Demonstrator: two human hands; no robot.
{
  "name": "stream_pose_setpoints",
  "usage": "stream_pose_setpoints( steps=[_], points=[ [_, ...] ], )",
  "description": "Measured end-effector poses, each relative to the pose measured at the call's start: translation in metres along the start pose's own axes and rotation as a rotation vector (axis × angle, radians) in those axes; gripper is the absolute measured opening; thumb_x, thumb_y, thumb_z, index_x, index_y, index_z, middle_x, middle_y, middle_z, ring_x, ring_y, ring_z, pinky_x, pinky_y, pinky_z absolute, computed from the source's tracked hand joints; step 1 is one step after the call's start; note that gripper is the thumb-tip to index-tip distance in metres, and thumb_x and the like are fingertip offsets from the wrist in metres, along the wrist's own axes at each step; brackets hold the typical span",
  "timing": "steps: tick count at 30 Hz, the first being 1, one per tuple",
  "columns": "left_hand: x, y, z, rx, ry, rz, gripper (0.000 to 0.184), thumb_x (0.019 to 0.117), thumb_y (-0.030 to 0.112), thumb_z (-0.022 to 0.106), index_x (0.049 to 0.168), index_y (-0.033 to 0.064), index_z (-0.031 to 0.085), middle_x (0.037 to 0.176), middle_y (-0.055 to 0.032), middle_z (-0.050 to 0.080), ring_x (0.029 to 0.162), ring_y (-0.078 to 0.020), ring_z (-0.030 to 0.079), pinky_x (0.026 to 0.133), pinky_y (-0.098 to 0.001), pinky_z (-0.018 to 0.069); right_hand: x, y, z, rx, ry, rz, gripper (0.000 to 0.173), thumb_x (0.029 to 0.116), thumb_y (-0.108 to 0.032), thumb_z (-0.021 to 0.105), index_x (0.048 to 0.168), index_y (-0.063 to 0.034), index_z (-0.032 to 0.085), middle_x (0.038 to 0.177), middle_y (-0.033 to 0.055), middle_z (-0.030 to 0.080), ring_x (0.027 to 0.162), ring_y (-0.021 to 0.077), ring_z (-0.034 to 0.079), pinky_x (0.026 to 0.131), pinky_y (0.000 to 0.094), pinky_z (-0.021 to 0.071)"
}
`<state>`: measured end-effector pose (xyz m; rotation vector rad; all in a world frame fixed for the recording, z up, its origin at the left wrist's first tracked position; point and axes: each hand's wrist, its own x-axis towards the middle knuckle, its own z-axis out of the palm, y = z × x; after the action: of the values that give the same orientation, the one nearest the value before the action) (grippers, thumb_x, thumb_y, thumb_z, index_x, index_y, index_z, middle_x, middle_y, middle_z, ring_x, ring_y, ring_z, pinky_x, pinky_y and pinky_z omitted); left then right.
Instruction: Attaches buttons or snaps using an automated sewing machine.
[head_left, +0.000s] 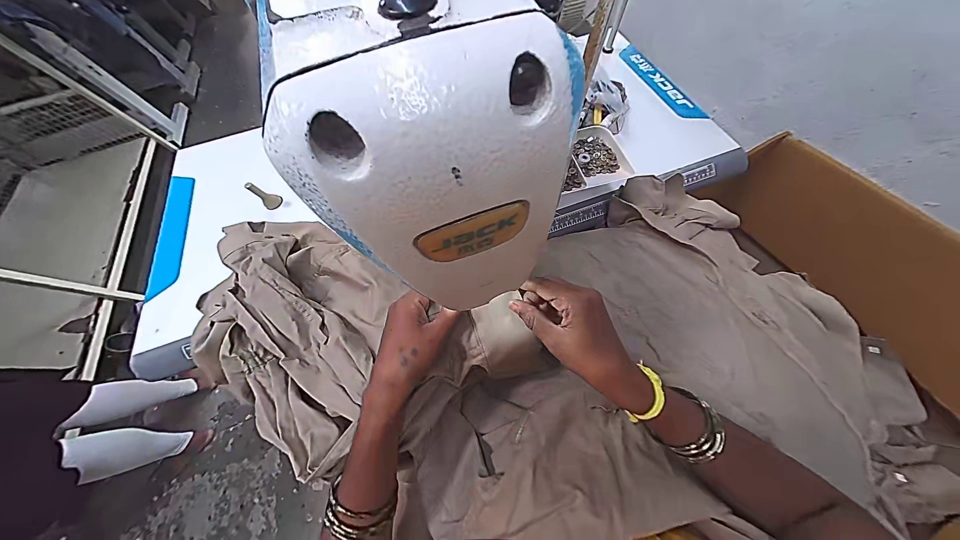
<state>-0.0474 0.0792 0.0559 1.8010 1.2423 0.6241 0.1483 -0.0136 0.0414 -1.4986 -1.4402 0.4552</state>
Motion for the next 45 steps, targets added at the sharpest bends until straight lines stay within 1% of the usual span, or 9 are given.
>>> stream_pose_setpoints(
  steps=[13,16,19,23,29,36,39,41,45],
  points=[
    [-0.001,-0.010,0.004,-0.178,-0.009,-0.010,0.013,0.1008,0.017,0.057,0.095,0.0101,0.066,0.076,0.0091,0.063,0.068,0.0035,0.060,0.064,-0.0156,0.0500,0.019,0.018,-0.014,0.096,-0.126,-0.080,0.025,0.0992,-0.019,0.066,0.115,-0.0008,0.074,0.091,0.0048,0.070,0.075,0.0017,0.062,0.070,0.0160,0.0523],
    [-0.002,-0.014,0.007,-0.192,-0.003,0.002,0.014,0.1016,0.019,0.056,0.094,0.0110,0.065,0.074,0.0083,0.061,0.066,0.0022,0.059,0.062,-0.0161,0.0497,0.059,0.053,-0.040,-0.223,0.001,-0.130,0.018,0.0994,-0.015,0.064,0.101,-0.0031,0.077,0.093,0.0106,0.072,0.081,0.0189,0.069,0.073,0.0362,0.0579],
    [-0.002,-0.015,0.007,-0.176,0.004,0.004,0.014,0.1023,0.018,0.054,0.094,0.0110,0.063,0.071,0.0081,0.059,0.063,0.0015,0.058,0.060,-0.0166,0.0487,0.099,0.086,-0.053,-0.556,0.094,-0.201,0.018,0.1004,-0.014,0.064,0.108,-0.0030,0.076,0.105,0.0187,0.070,0.098,0.0352,0.069,0.080,0.0497,0.0569],
    [-0.005,-0.012,0.008,-0.169,0.011,0.000,0.016,0.1027,0.017,0.053,0.097,0.0086,0.064,0.073,0.0075,0.062,0.065,0.0031,0.060,0.062,-0.0153,0.0499,0.122,0.110,-0.043,-0.742,-0.039,-0.318,0.026,0.1013,-0.018,0.063,0.120,-0.0028,0.072,0.114,0.0190,0.067,0.107,0.0381,0.065,0.080,0.0467,0.0568],
    [-0.009,-0.011,0.013,-0.222,0.029,-0.001,0.015,0.1037,0.013,0.051,0.099,0.0069,0.064,0.077,0.0077,0.064,0.070,0.0043,0.061,0.066,-0.0139,0.0518,0.118,0.125,-0.036,-0.674,0.096,-0.446,0.013,0.0981,-0.010,0.065,0.097,0.0000,0.073,0.103,0.0186,0.069,0.098,0.0364,0.067,0.077,0.0441,0.0573],
    [-0.004,-0.016,0.015,-0.217,0.037,0.044,0.016,0.1042,0.017,0.053,0.096,0.0079,0.063,0.074,0.0074,0.062,0.067,0.0036,0.060,0.065,-0.0151,0.0503,0.126,0.124,-0.052,-0.490,0.027,-0.342,0.017,0.0941,-0.014,0.071,0.098,0.0022,0.073,0.103,0.0229,0.067,0.099,0.0404,0.066,0.081,0.0518,0.0548],
    [-0.012,-0.018,0.023,0.022,0.119,0.105,0.027,0.1061,0.027,0.049,0.102,0.0043,0.063,0.073,0.0048,0.059,0.063,0.0009,0.056,0.061,-0.0195,0.0475,0.128,0.110,-0.055,-0.411,0.045,-0.298,0.014,0.0948,-0.012,0.069,0.094,0.0014,0.072,0.090,0.0180,0.069,0.081,0.0312,0.068,0.075,0.0475,0.0537],
    [-0.035,-0.014,0.025,0.211,0.144,0.324,0.036,0.1047,0.030,0.051,0.097,-0.0013,0.066,0.066,-0.0049,0.060,0.056,-0.0127,0.059,0.053,-0.0317,0.0497,0.115,0.076,-0.054,-0.345,0.039,-0.262,0.013,0.0947,-0.011,0.069,0.093,0.0010,0.071,0.082,0.0146,0.069,0.070,0.0242,0.065,0.068,0.0423,0.0524],
    [-0.069,-0.016,0.022,0.287,-0.002,0.578,0.037,0.1061,0.041,0.048,0.103,0.0102,0.069,0.076,-0.0032,0.070,0.065,-0.0123,0.067,0.057,-0.0290,0.0540,0.063,0.023,-0.026,-0.417,-0.014,-0.807,0.015,0.0948,-0.012,0.064,0.087,-0.0026,0.073,0.079,0.0103,0.072,0.076,0.0212,0.071,0.067,0.0333,0.0577]
  ],
)
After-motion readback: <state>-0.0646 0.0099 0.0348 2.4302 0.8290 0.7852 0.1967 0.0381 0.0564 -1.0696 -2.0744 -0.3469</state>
